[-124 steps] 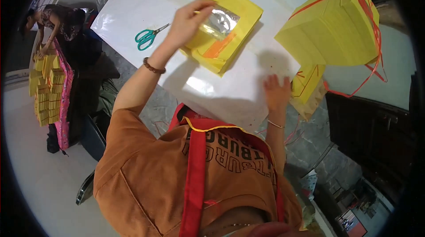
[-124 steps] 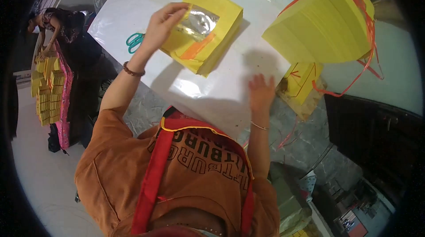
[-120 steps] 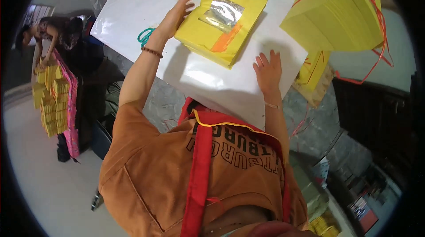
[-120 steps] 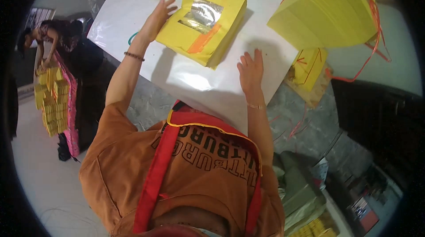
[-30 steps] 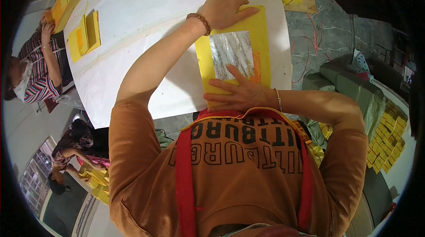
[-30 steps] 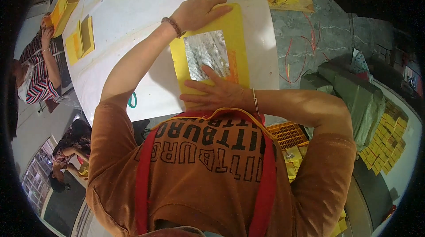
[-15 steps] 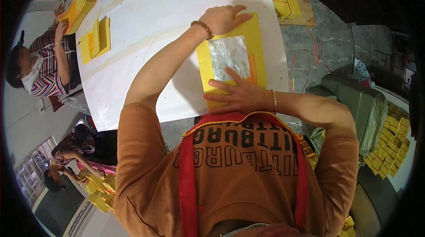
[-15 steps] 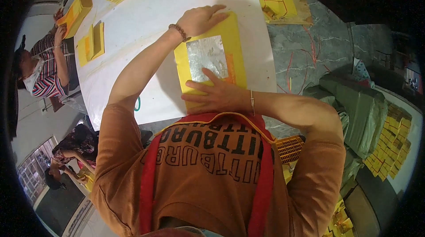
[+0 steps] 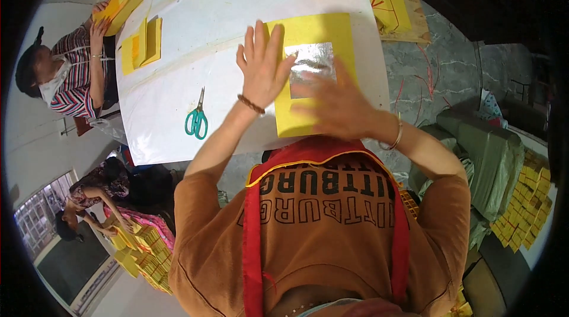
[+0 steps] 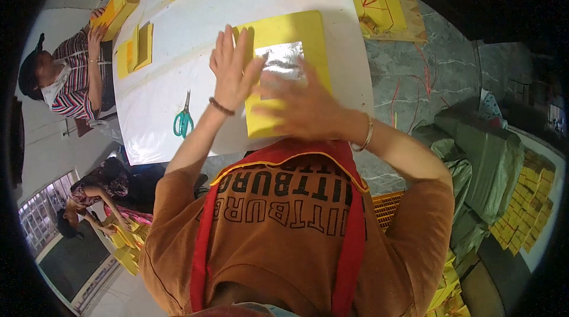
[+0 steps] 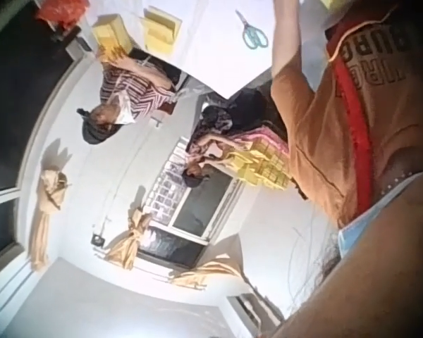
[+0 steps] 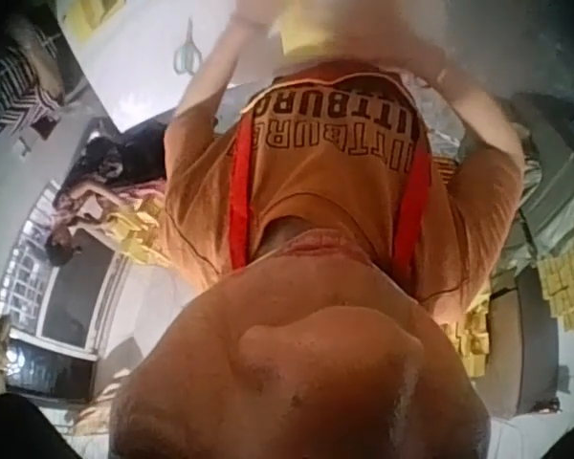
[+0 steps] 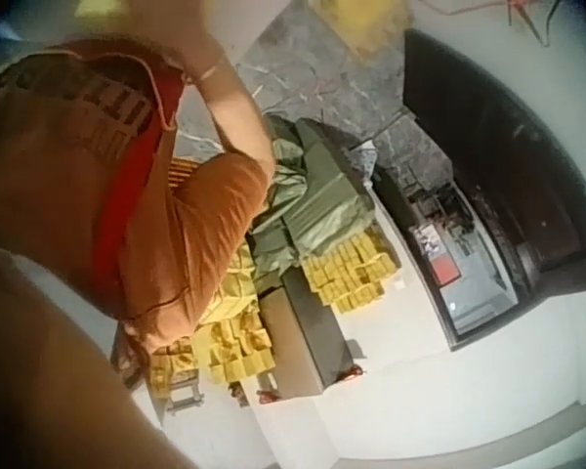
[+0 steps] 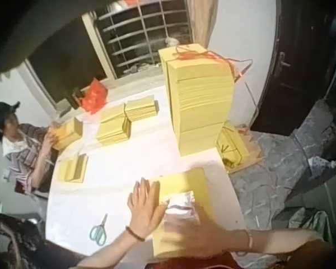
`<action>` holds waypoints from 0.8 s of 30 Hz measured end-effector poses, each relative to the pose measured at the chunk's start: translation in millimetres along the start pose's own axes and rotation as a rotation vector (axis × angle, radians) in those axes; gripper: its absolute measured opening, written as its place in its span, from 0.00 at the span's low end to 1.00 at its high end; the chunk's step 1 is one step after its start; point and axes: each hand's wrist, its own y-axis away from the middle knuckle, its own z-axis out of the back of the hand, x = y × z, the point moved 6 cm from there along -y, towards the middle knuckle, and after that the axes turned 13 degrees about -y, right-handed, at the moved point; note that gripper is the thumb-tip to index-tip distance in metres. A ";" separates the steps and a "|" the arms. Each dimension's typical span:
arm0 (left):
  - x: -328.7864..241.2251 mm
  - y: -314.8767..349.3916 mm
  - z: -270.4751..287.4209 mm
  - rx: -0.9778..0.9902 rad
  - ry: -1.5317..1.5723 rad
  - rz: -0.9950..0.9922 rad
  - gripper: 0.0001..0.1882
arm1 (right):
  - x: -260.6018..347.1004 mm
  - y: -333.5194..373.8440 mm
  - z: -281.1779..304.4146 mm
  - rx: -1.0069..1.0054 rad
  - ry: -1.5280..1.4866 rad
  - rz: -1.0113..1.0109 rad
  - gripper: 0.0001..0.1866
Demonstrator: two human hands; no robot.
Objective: Folding and stacking yellow paper sheets with silver foil inserts.
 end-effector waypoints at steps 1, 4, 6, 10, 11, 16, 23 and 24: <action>-2.7 11.9 -3.7 0.056 0.021 0.046 0.36 | -25.7 1.0 9.9 -0.024 0.154 -0.178 0.22; -10.3 14.2 -16.5 0.153 0.076 0.074 0.40 | -82.7 8.8 31.7 -0.117 0.298 -0.424 0.25; -9.6 9.8 -21.0 0.178 0.050 0.058 0.42 | -108.4 13.5 35.1 -0.191 0.290 -0.499 0.27; -8.2 15.7 -29.0 0.206 0.037 -0.020 0.46 | -124.3 22.4 18.0 -0.301 0.085 -0.522 0.25; -6.1 16.0 -30.5 0.214 0.041 -0.014 0.46 | -124.5 21.5 17.4 -0.318 0.074 -0.509 0.25; -2.2 11.1 -33.4 0.317 0.124 0.032 0.48 | -133.8 27.5 16.4 -0.343 0.051 -0.463 0.26; 29.0 60.6 -60.2 0.238 1.302 0.582 0.43 | -98.6 76.7 -2.9 -0.691 -0.763 -0.694 0.29; 28.2 77.4 -74.6 0.262 1.425 0.563 0.40 | -90.0 78.6 -9.2 -0.673 -0.766 -0.689 0.29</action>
